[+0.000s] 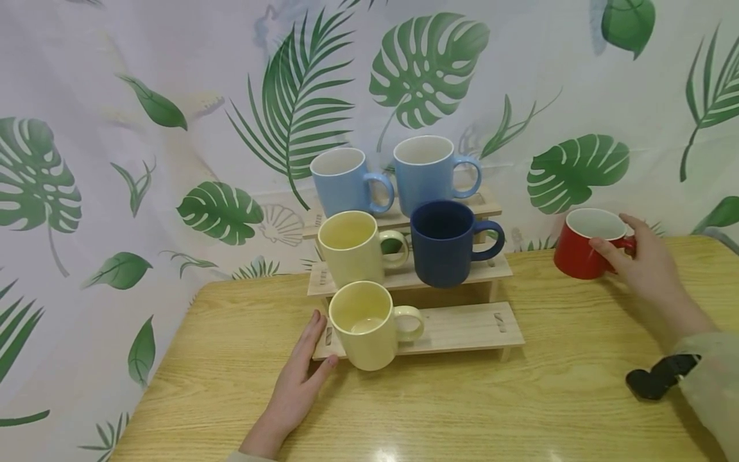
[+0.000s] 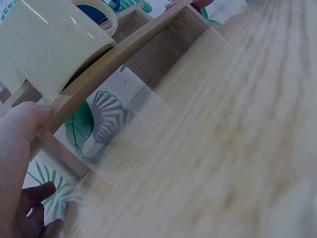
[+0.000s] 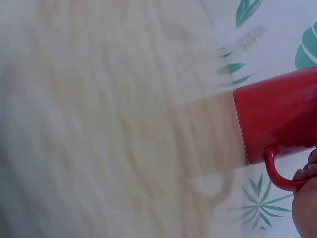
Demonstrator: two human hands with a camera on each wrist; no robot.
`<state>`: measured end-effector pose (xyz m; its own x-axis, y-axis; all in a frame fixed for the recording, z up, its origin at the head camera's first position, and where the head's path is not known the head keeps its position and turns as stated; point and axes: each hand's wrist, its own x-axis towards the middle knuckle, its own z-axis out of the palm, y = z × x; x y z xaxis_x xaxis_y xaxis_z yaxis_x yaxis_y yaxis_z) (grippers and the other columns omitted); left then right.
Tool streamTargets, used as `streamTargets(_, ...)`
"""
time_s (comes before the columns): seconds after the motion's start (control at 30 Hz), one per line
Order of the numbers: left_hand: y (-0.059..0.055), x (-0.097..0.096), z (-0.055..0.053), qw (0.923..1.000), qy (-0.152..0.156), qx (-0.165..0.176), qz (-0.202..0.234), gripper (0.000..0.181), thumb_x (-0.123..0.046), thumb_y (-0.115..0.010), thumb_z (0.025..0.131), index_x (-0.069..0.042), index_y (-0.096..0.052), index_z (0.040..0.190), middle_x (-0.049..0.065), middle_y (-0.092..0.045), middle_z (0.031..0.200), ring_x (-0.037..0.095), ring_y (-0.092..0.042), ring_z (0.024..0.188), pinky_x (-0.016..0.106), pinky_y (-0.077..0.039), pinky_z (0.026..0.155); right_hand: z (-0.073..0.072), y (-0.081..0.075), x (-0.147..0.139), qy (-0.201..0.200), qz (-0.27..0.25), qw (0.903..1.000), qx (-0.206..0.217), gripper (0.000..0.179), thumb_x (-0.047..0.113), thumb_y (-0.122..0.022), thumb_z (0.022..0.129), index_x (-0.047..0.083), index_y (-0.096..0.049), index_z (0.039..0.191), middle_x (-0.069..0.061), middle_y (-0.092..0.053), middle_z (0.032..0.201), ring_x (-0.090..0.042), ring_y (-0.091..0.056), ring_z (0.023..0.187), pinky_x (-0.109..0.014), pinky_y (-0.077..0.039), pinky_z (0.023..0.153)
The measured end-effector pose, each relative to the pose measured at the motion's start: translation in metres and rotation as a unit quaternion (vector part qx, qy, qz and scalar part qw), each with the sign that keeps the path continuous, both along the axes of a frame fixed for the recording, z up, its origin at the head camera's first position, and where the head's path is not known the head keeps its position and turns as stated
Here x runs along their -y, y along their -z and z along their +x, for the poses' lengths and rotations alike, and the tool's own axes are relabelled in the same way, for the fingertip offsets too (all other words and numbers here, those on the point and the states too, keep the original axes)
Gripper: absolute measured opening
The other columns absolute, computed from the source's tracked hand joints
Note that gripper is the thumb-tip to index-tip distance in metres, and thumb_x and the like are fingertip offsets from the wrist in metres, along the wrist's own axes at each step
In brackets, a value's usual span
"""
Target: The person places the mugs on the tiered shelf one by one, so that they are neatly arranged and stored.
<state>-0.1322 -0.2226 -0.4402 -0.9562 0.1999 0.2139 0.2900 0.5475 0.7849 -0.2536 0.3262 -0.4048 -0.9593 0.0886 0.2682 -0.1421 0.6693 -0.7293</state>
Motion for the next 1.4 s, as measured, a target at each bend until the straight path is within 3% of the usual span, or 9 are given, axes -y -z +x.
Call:
streamTargets(0.1,0.000,0.000,0.000,1.0000,0.000,-0.002,0.001,0.067,-0.040,-0.054,0.097,-0.021,-0.023,0.154,-0.008,-0.014,0.158,0.015,-0.013,0.143,0.051,-0.016,0.112,0.003,0.000,0.003,0.021,-0.010,0.9995,0.024,0.078,0.040,-0.053,0.097,0.006,-0.011,0.153,-0.039,-0.035,0.136,-0.052,-0.039,0.113,-0.038,-0.048,0.089)
streamTargets(0.2,-0.001,0.000,0.000,1.0000,-0.002,-0.003,-0.001,0.067,-0.040,-0.054,0.097,-0.020,-0.023,0.154,-0.005,-0.014,0.159,0.015,-0.013,0.143,0.051,-0.017,0.112,0.007,-0.002,0.007,0.031,-0.018,0.9986,0.040,0.080,0.046,-0.052,0.096,0.014,-0.008,0.154,-0.040,-0.031,0.139,-0.055,-0.033,0.117,-0.070,-0.031,0.092)
streamTargets(0.27,-0.002,0.000,0.000,1.0000,-0.001,-0.004,-0.001,0.067,-0.039,-0.054,0.097,-0.021,-0.023,0.154,-0.002,-0.015,0.159,0.016,-0.013,0.143,0.051,-0.017,0.112,0.010,-0.004,0.011,0.036,-0.023,0.9978,0.051,0.080,0.048,-0.052,0.095,0.019,-0.007,0.154,-0.039,-0.029,0.141,-0.054,-0.032,0.118,-0.066,-0.037,0.089)
streamTargets(0.37,-0.002,0.001,0.001,1.0000,-0.002,-0.003,-0.001,0.067,-0.039,-0.054,0.097,-0.021,-0.023,0.154,-0.002,-0.015,0.159,0.016,-0.013,0.143,0.051,-0.017,0.112,0.014,-0.006,0.016,0.034,-0.039,0.9968,0.061,0.081,0.049,-0.055,0.093,0.022,-0.008,0.154,-0.037,-0.031,0.141,-0.051,-0.033,0.116,-0.035,-0.050,0.079)
streamTargets(0.5,-0.002,0.001,0.001,1.0000,-0.003,-0.004,0.000,0.067,-0.039,-0.054,0.097,-0.020,-0.023,0.154,-0.002,-0.015,0.159,0.017,-0.013,0.143,0.052,-0.017,0.111,0.020,-0.005,0.024,0.019,-0.055,0.9963,0.062,0.081,0.046,-0.058,0.092,0.022,-0.011,0.154,-0.036,-0.037,0.136,-0.043,-0.038,0.107,-0.006,-0.041,0.059)
streamTargets(0.8,0.001,0.001,0.000,0.9999,-0.004,-0.009,-0.006,0.067,-0.038,-0.055,0.097,-0.019,-0.023,0.154,-0.001,-0.015,0.159,0.018,-0.014,0.143,0.052,-0.017,0.111,0.040,-0.001,0.040,0.009,-0.134,0.9875,0.082,0.074,0.039,-0.064,0.091,0.038,-0.021,0.150,-0.030,-0.035,0.141,-0.013,-0.043,0.098,-0.009,-0.047,0.065)
streamTargets(1.03,0.001,0.000,0.001,1.0000,-0.004,0.003,-0.003,0.065,-0.040,-0.053,0.097,-0.032,-0.021,0.153,-0.011,-0.013,0.158,0.015,-0.012,0.143,0.050,-0.016,0.112,0.052,-0.002,0.047,0.005,-0.177,0.9812,0.078,0.070,0.029,-0.070,0.088,0.036,-0.034,0.147,-0.005,-0.048,0.132,0.005,-0.048,0.088,-0.014,-0.051,0.064)
streamTargets(1.13,0.001,0.000,0.001,1.0000,-0.004,0.001,-0.001,0.065,-0.040,-0.054,0.097,-0.029,-0.022,0.153,-0.009,-0.014,0.158,0.015,-0.013,0.143,0.051,-0.017,0.112,0.059,-0.007,0.050,-0.001,-0.199,0.9771,0.076,0.068,0.026,-0.071,0.088,0.036,-0.038,0.146,0.006,-0.048,0.127,0.006,-0.049,0.089,-0.015,-0.051,0.065)
streamTargets(1.4,0.002,0.000,0.000,0.9999,-0.004,-0.015,-0.007,0.067,-0.038,-0.055,0.097,-0.020,-0.023,0.154,0.000,-0.016,0.159,0.018,-0.015,0.143,0.052,-0.018,0.111,0.077,-0.024,0.060,-0.072,-0.354,0.9321,0.020,0.063,0.001,-0.070,0.085,0.021,-0.049,0.142,0.015,-0.057,0.114,0.001,-0.055,0.093,-0.019,-0.054,0.063)
